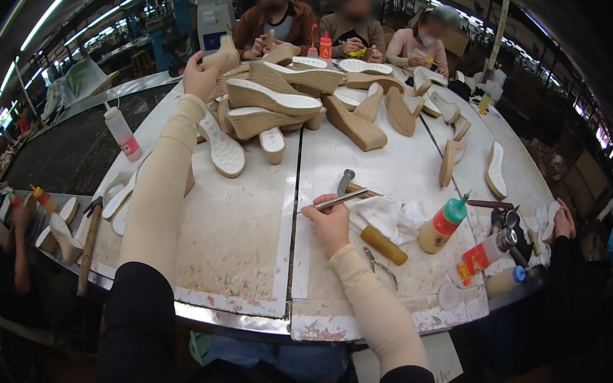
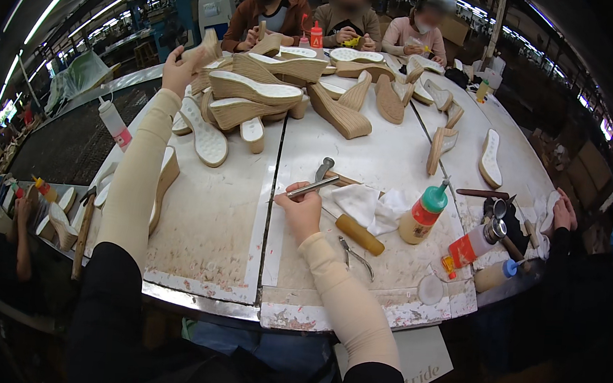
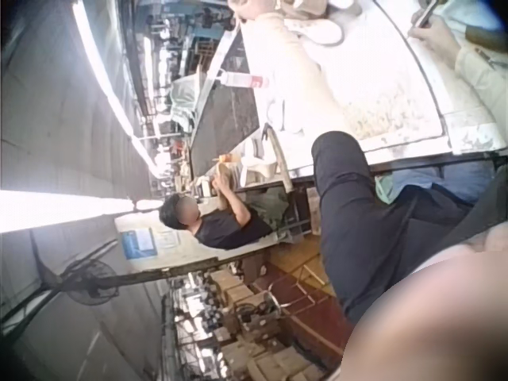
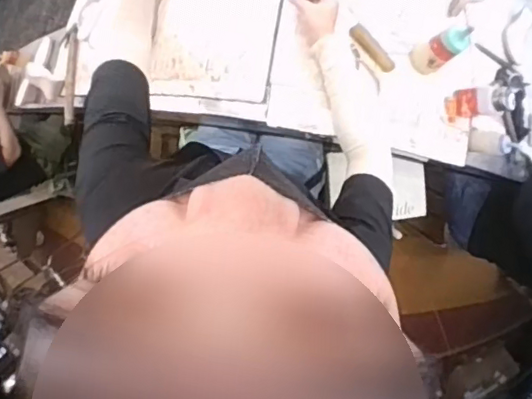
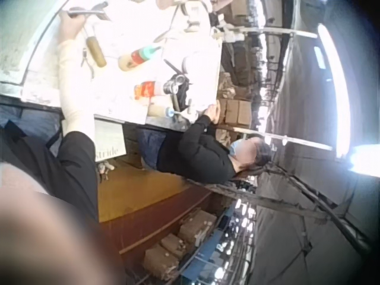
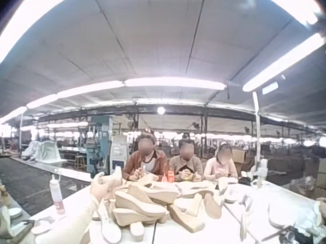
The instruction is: The person trims the edges of a woven shoe heel using a small knife and a metal tool. They repeatedly scrape and smooth the heel surface, then place the finished piece aside and pick up another heel to continue the process.
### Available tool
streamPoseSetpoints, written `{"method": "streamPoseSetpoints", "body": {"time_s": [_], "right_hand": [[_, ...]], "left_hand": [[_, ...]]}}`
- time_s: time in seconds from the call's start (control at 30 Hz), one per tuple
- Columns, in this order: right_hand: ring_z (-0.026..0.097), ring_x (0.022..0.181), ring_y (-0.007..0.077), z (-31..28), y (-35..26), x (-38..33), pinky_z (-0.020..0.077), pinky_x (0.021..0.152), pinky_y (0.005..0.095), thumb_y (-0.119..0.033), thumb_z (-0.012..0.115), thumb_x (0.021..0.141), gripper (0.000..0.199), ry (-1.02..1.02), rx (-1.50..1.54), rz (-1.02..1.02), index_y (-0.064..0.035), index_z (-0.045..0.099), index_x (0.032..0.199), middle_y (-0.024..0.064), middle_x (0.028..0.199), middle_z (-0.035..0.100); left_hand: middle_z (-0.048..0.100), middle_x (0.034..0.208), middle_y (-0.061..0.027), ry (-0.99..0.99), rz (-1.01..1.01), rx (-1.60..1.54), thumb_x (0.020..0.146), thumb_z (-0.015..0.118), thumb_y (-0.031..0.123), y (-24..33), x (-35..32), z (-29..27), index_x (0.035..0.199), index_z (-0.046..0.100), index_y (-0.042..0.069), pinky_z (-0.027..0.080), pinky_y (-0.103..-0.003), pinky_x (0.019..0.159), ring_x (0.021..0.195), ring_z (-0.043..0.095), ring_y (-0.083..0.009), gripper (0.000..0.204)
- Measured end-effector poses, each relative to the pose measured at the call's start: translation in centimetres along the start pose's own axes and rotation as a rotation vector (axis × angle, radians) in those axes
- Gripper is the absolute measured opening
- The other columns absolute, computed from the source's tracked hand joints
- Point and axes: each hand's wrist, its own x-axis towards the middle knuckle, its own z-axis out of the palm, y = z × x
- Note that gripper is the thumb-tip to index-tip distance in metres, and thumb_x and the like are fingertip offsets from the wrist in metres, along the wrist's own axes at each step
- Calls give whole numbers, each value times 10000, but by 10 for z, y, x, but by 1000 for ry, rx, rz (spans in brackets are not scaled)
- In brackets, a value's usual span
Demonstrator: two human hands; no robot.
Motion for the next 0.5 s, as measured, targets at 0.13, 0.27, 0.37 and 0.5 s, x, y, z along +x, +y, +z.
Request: {"method": "streamPoseSetpoints", "body": {"time_s": [0.13, 0.27, 0.37, 0.5], "right_hand": [[533, 644, 52, 1, 2, 1, 418, 569, 207, -16, 760, 733, 264, -5, 20, -33, -55, 545, 883, -8, 745, 590], [537, 650, 55, 1, 3, 1, 422, 572, 209, -12, 752, 741, 255, -6, -13, -36, -53, 547, 887, -3, 747, 591], [536, 644, 59, 0, 1, 0, 423, 570, 210, -7, 746, 739, 252, -11, -19, -31, -49, 546, 886, -1, 740, 590], [550, 645, 71, 1, 0, -1, 427, 568, 211, 0, 741, 735, 255, -4, -5, -27, -47, 544, 890, 9, 743, 602]], "left_hand": [[573, 1240, -148, -99, -182, -315, 830, 772, 287, -27, 1, 3, 1358, 447, -9, 507, -321, 882, 1118, 581, -204, 686], [629, 1129, -72, -201, -182, -89, 907, 687, 252, -43, -47, -26, 1321, 501, 2, 485, -265, 858, 1015, 609, -140, 518], [653, 1097, -68, -364, -88, 33, 892, 699, 186, -55, -111, -57, 1273, 554, 16, 487, -241, 825, 965, 613, -112, 442], [678, 1053, -88, -624, -128, 359, 837, 722, 107, -54, -199, -103, 1147, 635, -9, 496, -269, 847, 965, 623, -143, 342]]}}
